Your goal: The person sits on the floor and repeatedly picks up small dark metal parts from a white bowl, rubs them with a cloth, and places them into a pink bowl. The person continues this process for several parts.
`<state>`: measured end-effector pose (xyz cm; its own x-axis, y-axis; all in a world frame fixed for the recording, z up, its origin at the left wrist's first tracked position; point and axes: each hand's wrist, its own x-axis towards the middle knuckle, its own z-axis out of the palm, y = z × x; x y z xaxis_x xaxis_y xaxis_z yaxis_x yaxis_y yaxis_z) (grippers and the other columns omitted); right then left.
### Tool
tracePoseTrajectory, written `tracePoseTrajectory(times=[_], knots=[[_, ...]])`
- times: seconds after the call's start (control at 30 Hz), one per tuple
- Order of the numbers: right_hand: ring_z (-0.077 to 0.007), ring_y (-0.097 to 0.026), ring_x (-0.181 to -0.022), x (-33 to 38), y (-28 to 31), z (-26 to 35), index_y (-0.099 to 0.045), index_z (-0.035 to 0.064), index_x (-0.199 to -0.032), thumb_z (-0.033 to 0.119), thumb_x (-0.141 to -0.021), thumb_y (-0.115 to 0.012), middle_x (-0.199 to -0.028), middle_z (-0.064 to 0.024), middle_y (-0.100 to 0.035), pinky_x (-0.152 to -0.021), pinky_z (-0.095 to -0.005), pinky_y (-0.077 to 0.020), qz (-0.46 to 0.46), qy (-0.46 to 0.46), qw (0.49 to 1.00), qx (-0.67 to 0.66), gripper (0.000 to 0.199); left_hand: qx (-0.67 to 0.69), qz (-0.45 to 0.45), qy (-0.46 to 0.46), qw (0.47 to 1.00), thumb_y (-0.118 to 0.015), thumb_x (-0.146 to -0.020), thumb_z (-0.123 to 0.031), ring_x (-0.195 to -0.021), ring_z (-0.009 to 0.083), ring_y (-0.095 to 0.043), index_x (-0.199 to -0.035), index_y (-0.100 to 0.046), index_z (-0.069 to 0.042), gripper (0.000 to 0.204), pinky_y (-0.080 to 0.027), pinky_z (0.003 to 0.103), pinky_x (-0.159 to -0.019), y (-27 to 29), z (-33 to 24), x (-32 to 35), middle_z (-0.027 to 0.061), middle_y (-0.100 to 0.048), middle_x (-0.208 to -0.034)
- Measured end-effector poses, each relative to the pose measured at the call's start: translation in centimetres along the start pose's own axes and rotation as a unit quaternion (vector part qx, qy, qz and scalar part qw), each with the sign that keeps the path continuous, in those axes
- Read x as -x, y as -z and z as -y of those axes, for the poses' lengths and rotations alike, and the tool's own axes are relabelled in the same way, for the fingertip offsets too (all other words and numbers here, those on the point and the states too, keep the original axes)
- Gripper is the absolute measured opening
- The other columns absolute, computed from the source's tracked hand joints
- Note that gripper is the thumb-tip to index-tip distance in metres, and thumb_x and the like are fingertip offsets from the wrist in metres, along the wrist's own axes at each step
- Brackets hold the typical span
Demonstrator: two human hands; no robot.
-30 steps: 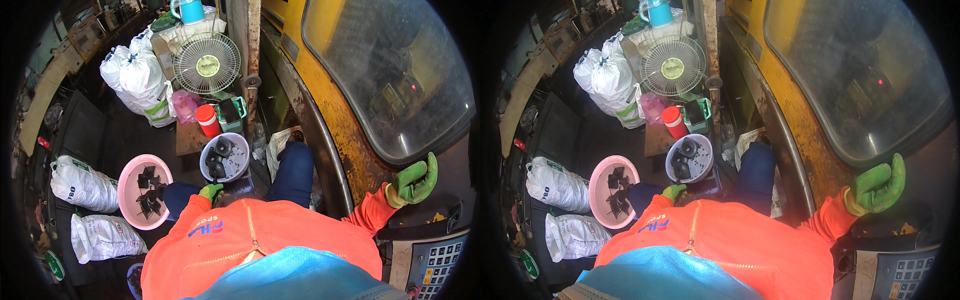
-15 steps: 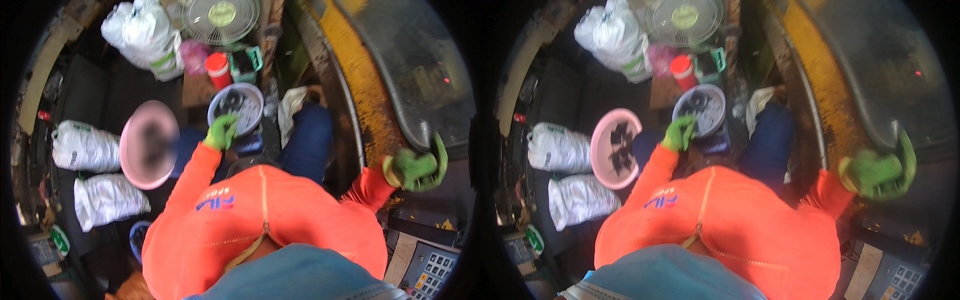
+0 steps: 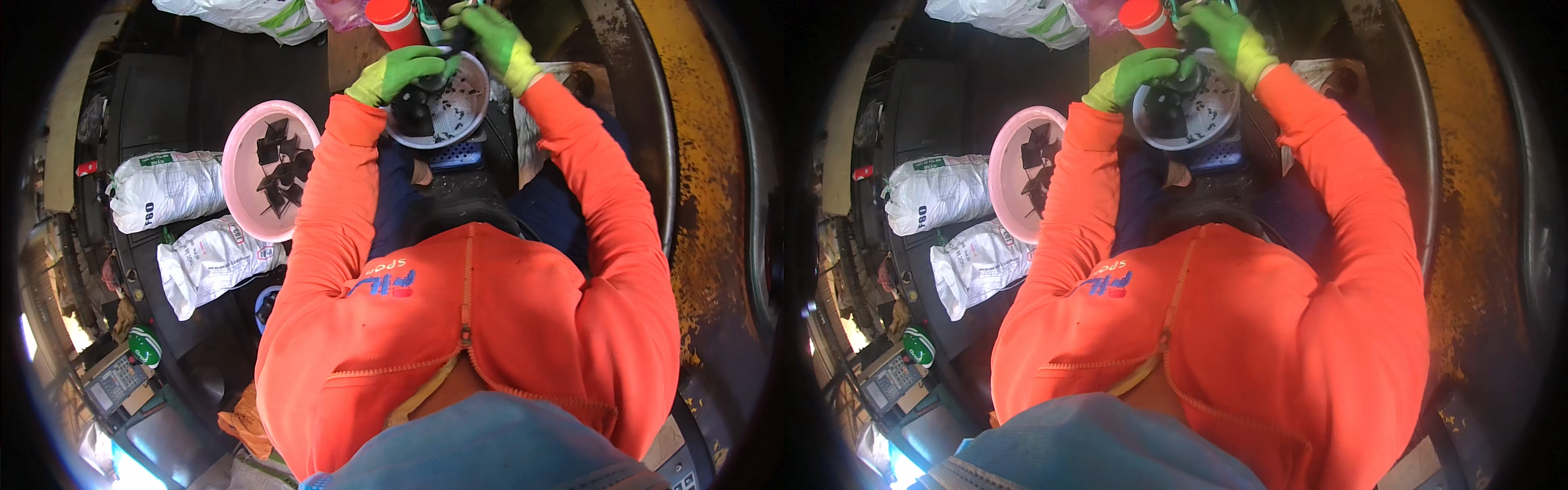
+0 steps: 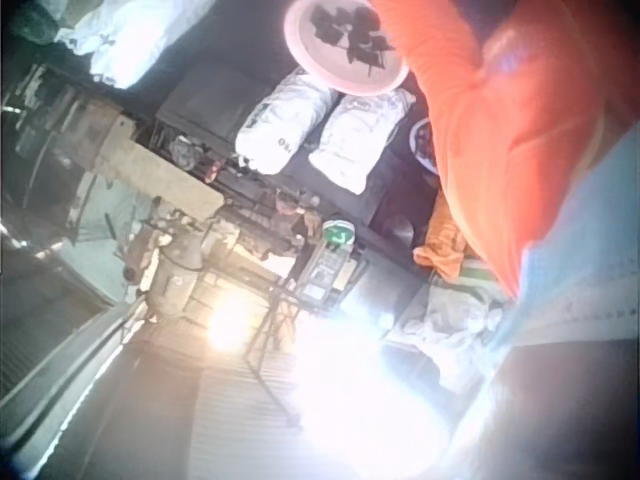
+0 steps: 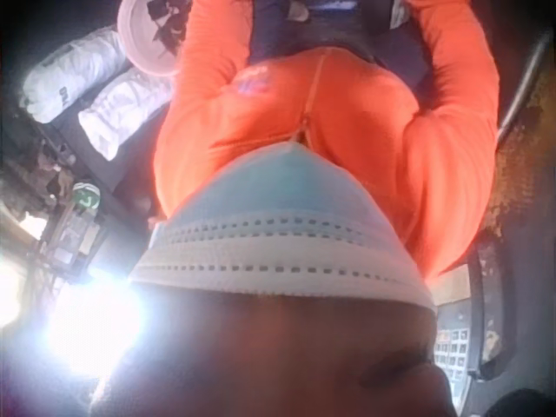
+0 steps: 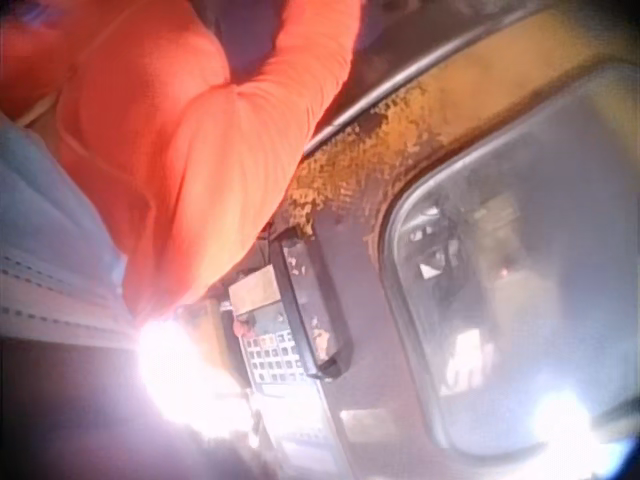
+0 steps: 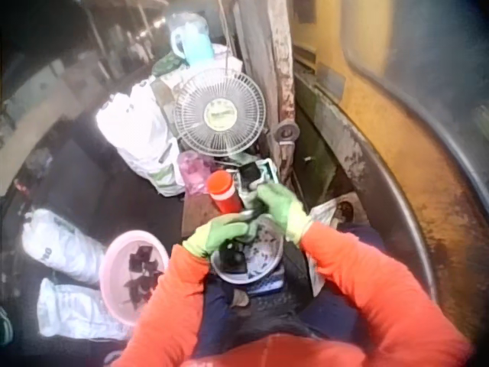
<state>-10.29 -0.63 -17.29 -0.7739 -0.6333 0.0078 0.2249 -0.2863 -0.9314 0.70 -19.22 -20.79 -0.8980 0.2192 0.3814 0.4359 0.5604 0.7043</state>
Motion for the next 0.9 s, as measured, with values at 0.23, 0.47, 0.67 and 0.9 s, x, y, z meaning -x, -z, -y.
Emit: tracePoseTrajectory(times=[0.23,0.47,0.67,0.9], knots=[[-0.0073,-0.047,-0.053,-2.0,3.2,2.5,-0.059,0.0075,-0.11,0.024,-0.101,-0.048,-0.069,0.0032,-0.054,-0.048,-0.0215,-0.0397,-0.057,0.04,0.997,-0.029,0.021,-0.24,0.196,0.501,0.808,-0.062,-0.078,-0.05,-0.112,0.0317,-0.062,-0.112,-0.071,-0.011,0.053,-0.046,0.041,-0.097,-1.7,11.5,2.5,0.0168,-0.066,-0.119],[-0.0057,-0.047,-0.056,-1.4,1.9,0.7,-0.064,0.007,-0.102,0.027,-0.094,-0.061,-0.072,0.0035,-0.054,-0.048,-0.0197,-0.0362,0.023,-0.131,0.986,0.099,0.021,-0.277,0.324,0.595,0.681,-0.058,-0.084,-0.039,-0.128,0.0305,-0.052,-0.128,-0.062,-0.012,0.052,-0.041,0.042,-0.104,-8.7,12.4,5.1,0.0131,-0.055,-0.137],[-0.0103,-0.057,-0.072,-1.2,2.4,0.9,-0.058,-0.0036,-0.124,0.043,-0.085,-0.07,-0.088,-0.004,-0.065,-0.063,-0.0229,-0.045,0.004,-0.164,0.938,0.306,0.062,-0.337,0.087,0.395,0.85,-0.059,-0.08,-0.029,-0.102,0.0367,-0.065,-0.104,-0.072,-0.014,0.031,-0.05,0.046,-0.087,-7.0,6.9,0.8,0.0189,-0.068,-0.107],[-0.0092,-0.047,-0.048,-0.3,1.9,1.0,-0.064,0.0096,-0.091,0.023,-0.09,-0.062,-0.069,-0.0005,-0.057,-0.043,-0.0232,-0.0388,-0.054,-0.144,0.982,-0.108,0.014,-0.356,-0.211,-0.064,0.908,-0.074,-0.068,-0.016,-0.08,0.032,-0.06,-0.097,-0.066,-0.009,0.031,-0.05,0.039,-0.072,-2.8,-3.0,-3.9,0.0096,-0.062,-0.087]])
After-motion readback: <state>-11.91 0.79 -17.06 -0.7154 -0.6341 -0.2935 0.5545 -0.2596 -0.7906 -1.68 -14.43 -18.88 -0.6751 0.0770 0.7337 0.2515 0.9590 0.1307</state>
